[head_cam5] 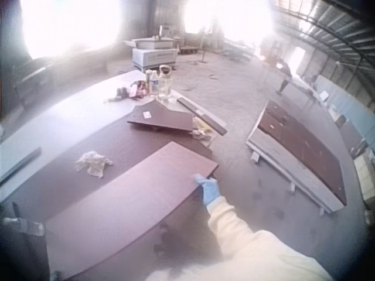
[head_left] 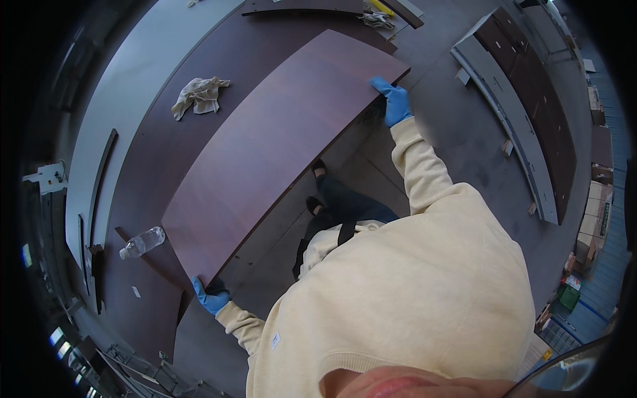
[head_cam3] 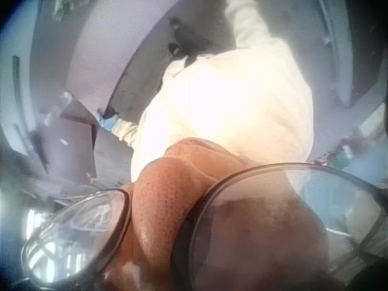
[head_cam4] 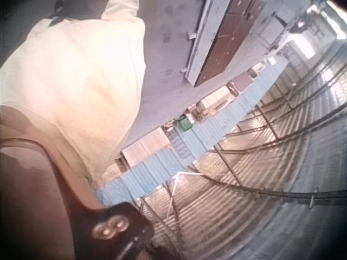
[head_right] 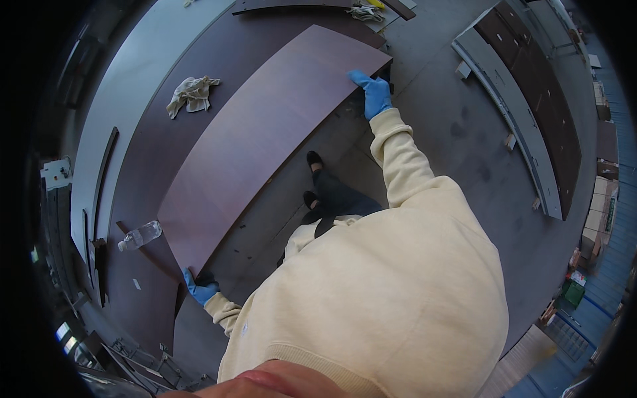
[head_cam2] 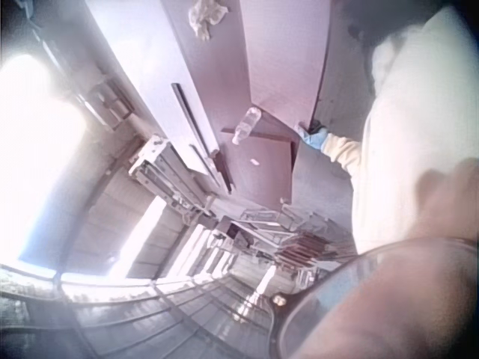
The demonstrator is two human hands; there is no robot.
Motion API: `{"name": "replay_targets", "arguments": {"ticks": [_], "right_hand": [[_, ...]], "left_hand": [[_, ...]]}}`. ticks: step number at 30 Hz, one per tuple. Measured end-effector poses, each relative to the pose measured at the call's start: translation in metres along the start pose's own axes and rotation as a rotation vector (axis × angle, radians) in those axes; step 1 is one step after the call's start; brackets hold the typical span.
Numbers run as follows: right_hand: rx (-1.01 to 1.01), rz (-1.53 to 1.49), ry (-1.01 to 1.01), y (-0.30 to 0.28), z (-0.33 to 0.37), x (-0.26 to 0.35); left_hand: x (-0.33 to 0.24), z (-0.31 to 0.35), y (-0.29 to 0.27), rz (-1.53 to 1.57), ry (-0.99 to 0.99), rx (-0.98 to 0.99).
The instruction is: The person wipes a large brown wooden panel with a white cloth, occasionally pouring liquid from a plastic bottle onto the cloth. After cleaning, the person lifts the panel and places it onto a stack of similar panels.
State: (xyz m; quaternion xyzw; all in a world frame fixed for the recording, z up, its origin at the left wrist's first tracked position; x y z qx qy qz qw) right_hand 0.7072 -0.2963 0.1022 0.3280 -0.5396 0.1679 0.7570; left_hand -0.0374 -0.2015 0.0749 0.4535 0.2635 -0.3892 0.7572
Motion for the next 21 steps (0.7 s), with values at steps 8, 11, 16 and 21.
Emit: {"name": "replay_targets", "arguments": {"ticks": [8,11,16,21], "right_hand": [[-0.103,0.265,0.133,-0.041,0.018,0.077],[-0.076,0.449,0.140,-0.047,0.003,0.088],[0.048,0.351,0.194,0.008,0.008,0.131],[0.055,0.124,0.309,-0.003,-0.011,0.108]], "left_hand": [[-0.042,0.046,0.089,-0.328,0.011,-0.016],[-0.038,0.030,0.069,-0.317,-0.079,0.000],[-0.091,0.015,0.074,-0.994,-0.007,-0.261],[-0.020,0.076,0.337,-1.671,0.720,0.395]]}}
Point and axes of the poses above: each hand's wrist, its own z-axis away from the middle knuckle, its own y-axis out of the palm, x = y × z, the point moved 4 cm from there along -z, towards the middle knuckle, and after that the axes turned 12 degrees about x, right-handed, at the moved point
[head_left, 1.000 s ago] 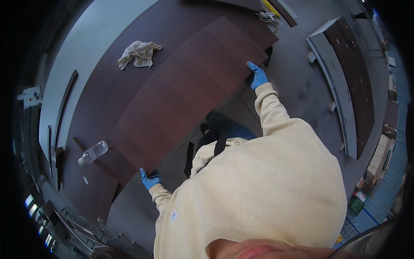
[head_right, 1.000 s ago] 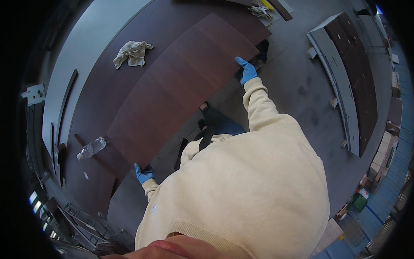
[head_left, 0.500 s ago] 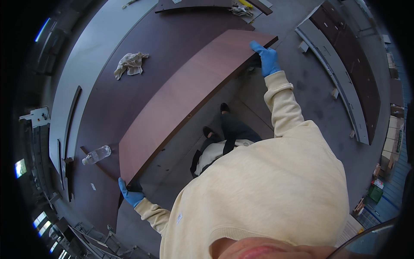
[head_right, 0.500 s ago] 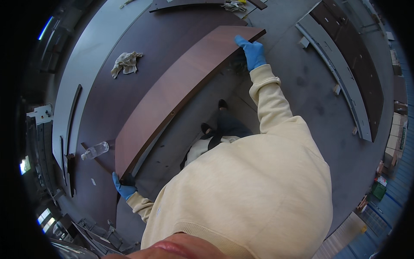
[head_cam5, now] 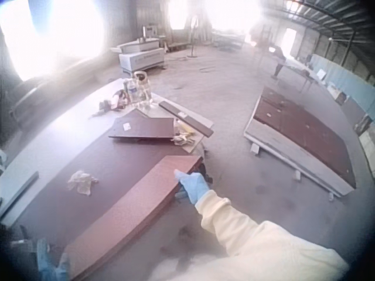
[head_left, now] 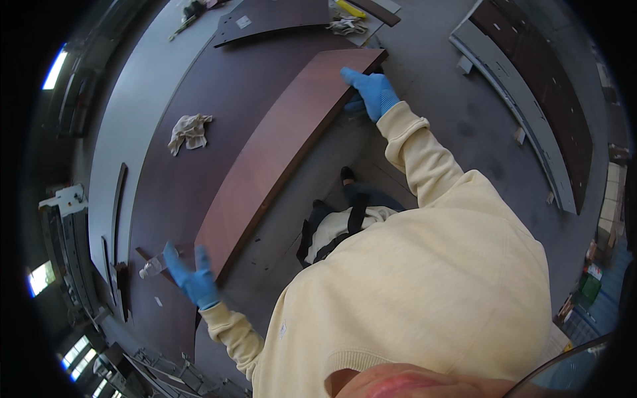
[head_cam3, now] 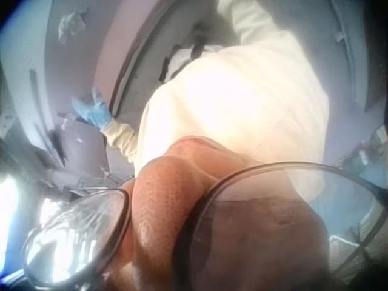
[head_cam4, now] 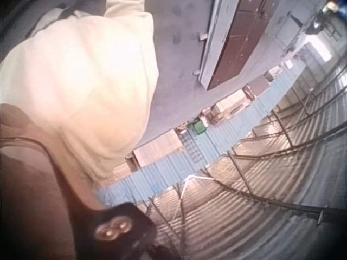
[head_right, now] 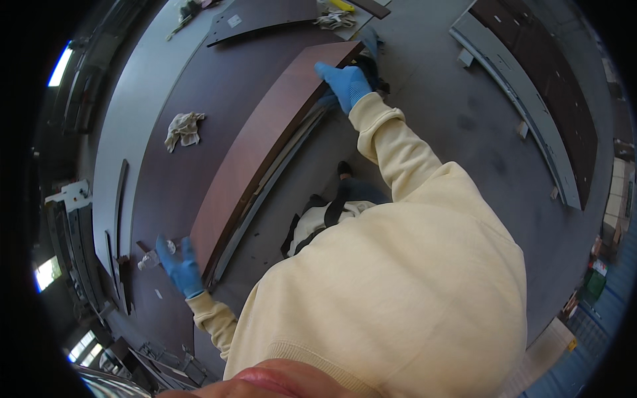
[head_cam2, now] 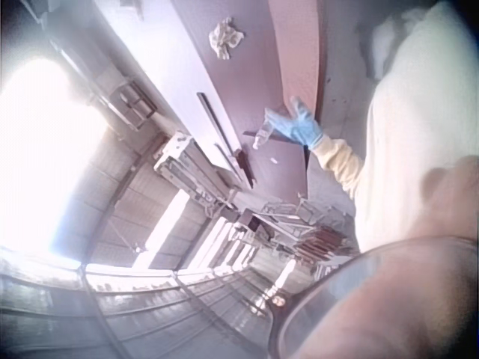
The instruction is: The person wipes a large brown wooden panel with a white cloth, occasionally pouring liquid from a plastic bottle onto the cloth. After cleaning, the person lifts the panel and places it onto a stack of similar panels.
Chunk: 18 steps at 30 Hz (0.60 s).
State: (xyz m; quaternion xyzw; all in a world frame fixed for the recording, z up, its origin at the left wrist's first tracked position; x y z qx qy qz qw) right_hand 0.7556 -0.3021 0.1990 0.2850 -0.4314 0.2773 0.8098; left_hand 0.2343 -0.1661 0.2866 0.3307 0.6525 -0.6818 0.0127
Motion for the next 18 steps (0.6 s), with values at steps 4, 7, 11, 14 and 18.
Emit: {"name": "replay_targets", "arguments": {"ticks": [4,7,11,14,18], "right_hand": [[-0.012,-0.044,0.090,-0.004,0.010,0.001],[-0.003,-0.117,-0.036,-0.009,0.013,-0.004],[0.018,-0.066,-0.026,0.012,0.014,0.013],[0.065,-0.119,-0.070,0.023,0.012,0.029],[0.033,-0.001,-0.175,-0.003,0.000,-0.010]], "left_hand": [[-0.147,-0.013,0.088,-0.398,0.456,0.407],[-0.118,-0.027,0.129,-0.434,0.563,0.388],[-0.101,-0.044,0.110,-0.286,0.625,0.430],[-0.096,-0.084,0.089,-0.231,0.474,0.484],[-0.121,-0.158,0.070,-0.028,0.427,0.558]]}}
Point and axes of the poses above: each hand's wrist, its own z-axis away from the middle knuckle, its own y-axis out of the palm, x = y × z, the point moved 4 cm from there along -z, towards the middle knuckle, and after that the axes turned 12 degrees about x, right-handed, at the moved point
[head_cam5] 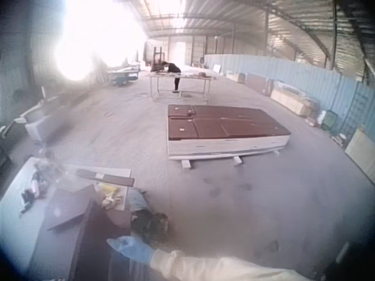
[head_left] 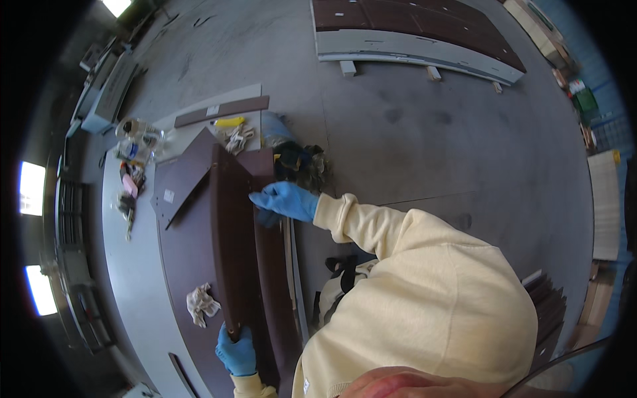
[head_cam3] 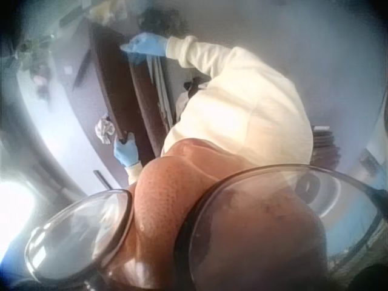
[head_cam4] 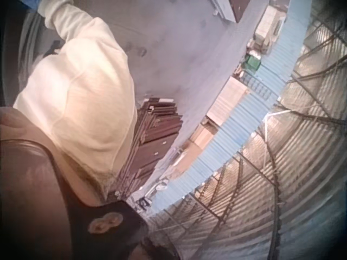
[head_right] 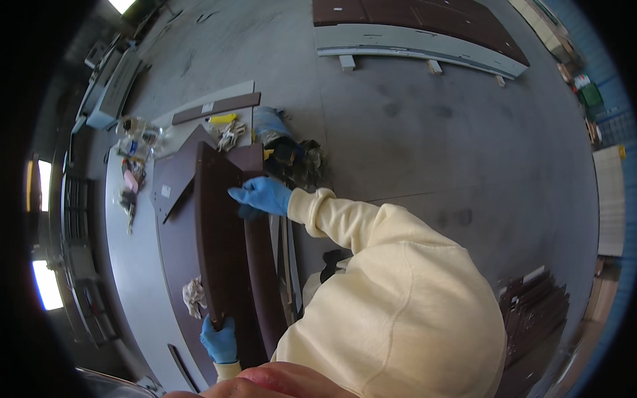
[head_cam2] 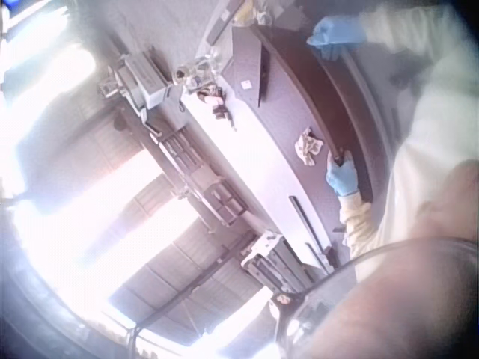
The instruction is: The person wipes a large brown wooden panel with a white cloth, occasionally pouring liquid from a plastic bottle onto the cloth. After cleaning, the person lifts the panel and places it onto a stack of similar panels.
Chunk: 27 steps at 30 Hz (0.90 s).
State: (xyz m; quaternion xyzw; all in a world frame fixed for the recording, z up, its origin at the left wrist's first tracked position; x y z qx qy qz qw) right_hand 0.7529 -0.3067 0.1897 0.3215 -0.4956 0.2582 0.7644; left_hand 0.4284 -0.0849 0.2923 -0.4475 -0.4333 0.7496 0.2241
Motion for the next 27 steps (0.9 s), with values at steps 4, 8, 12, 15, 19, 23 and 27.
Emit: {"name": "replay_targets", "arguments": {"ticks": [4,8,12,15,19,23,27], "right_hand": [[-0.089,0.013,0.103,-0.014,0.035,-0.034],[-0.086,-0.091,0.196,-0.050,0.058,-0.089],[-0.015,-0.128,0.144,-0.105,0.066,-0.101],[0.012,-0.079,-0.021,-0.170,0.056,-0.092],[0.025,0.060,-0.006,-0.269,0.051,-0.071],[-0.028,-0.256,0.254,-0.347,0.076,-0.047],[-0.073,-0.740,0.264,-0.395,0.086,-0.039]], "left_hand": [[-0.041,-0.042,-0.042,0.368,-0.177,0.110],[-0.125,-0.082,-0.064,0.439,-0.176,0.173],[-0.208,-0.140,-0.052,0.514,0.094,0.167],[-0.287,-0.189,-0.038,0.502,0.226,0.128],[-0.399,-0.255,-0.010,0.550,0.455,0.045],[-0.499,-0.317,0.016,0.702,0.552,-0.042],[-0.592,-0.385,0.052,0.962,0.659,-0.059]]}}
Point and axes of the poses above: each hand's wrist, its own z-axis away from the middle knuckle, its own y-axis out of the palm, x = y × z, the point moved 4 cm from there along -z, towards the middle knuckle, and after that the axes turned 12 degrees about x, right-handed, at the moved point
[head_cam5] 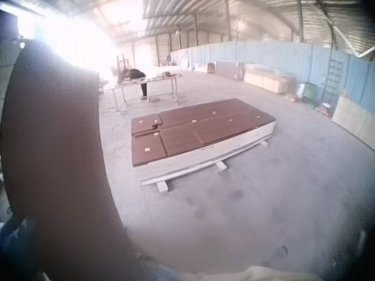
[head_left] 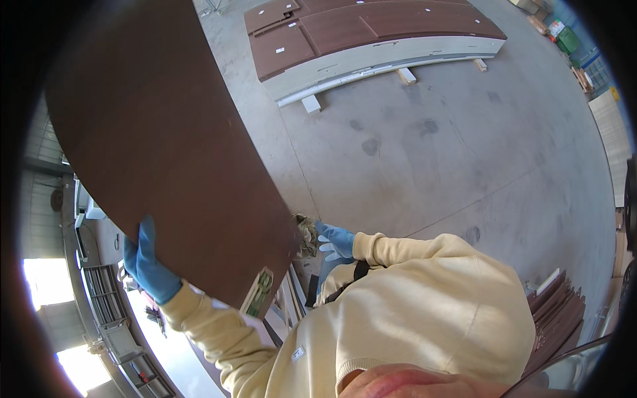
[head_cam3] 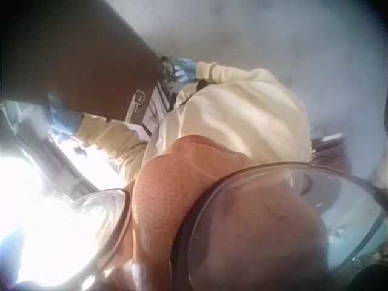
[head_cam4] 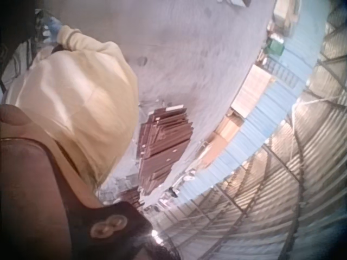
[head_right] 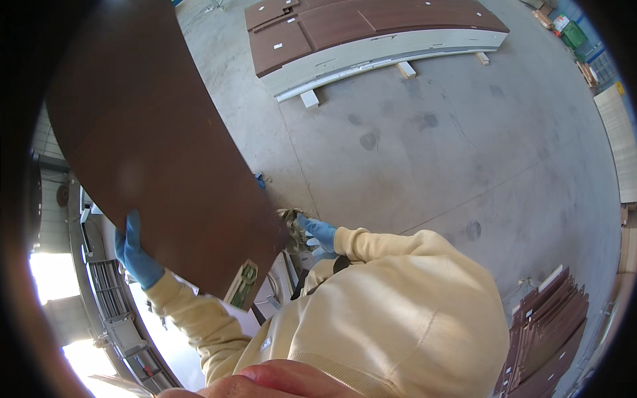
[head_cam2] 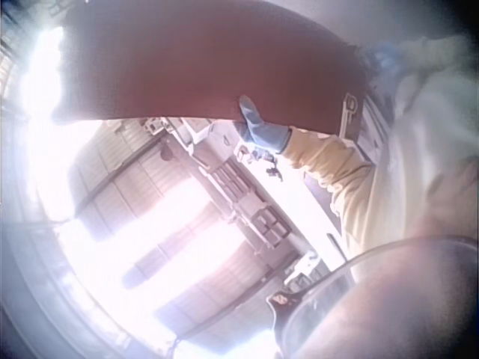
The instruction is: The person wipes a large brown wooden panel with a white cloth, occasionally pouring liquid from a plastic bottle onto the cloth. After cleaning, the person lifts the panel and places it onto a stack of similar panels.
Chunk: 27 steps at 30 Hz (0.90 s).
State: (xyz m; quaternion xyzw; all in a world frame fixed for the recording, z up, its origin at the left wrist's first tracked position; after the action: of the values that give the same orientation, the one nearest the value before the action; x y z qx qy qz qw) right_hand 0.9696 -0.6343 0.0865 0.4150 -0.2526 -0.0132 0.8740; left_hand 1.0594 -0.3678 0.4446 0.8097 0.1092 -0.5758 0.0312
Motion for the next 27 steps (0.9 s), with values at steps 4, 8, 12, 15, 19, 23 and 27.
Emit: {"name": "replay_targets", "arguments": {"ticks": [4,8,12,15,19,23,27], "right_hand": [[0.123,-0.358,-0.041,-0.047,-0.024,0.050],[0.048,-0.439,-0.139,-0.053,-0.029,0.154],[-0.095,-0.493,-0.610,-0.113,-0.044,0.277],[-0.378,-0.290,-0.548,-0.192,-0.060,0.313],[-0.914,-0.061,-0.445,-0.270,-0.056,0.360],[-1.091,-0.011,-0.588,-0.316,-0.030,0.448],[-1.255,0.123,-0.661,-0.415,0.023,0.538]], "left_hand": [[0.047,-0.089,0.077,0.150,0.088,-0.091],[0.100,-0.161,0.134,0.238,0.132,-0.169],[0.150,-0.228,0.209,0.453,0.086,-0.151],[0.191,-0.268,0.248,0.494,-0.010,-0.157],[0.250,-0.323,0.319,0.539,-0.141,-0.101],[0.340,-0.366,0.347,0.472,-0.291,0.094],[0.392,-0.389,0.436,0.776,-0.641,0.165]]}}
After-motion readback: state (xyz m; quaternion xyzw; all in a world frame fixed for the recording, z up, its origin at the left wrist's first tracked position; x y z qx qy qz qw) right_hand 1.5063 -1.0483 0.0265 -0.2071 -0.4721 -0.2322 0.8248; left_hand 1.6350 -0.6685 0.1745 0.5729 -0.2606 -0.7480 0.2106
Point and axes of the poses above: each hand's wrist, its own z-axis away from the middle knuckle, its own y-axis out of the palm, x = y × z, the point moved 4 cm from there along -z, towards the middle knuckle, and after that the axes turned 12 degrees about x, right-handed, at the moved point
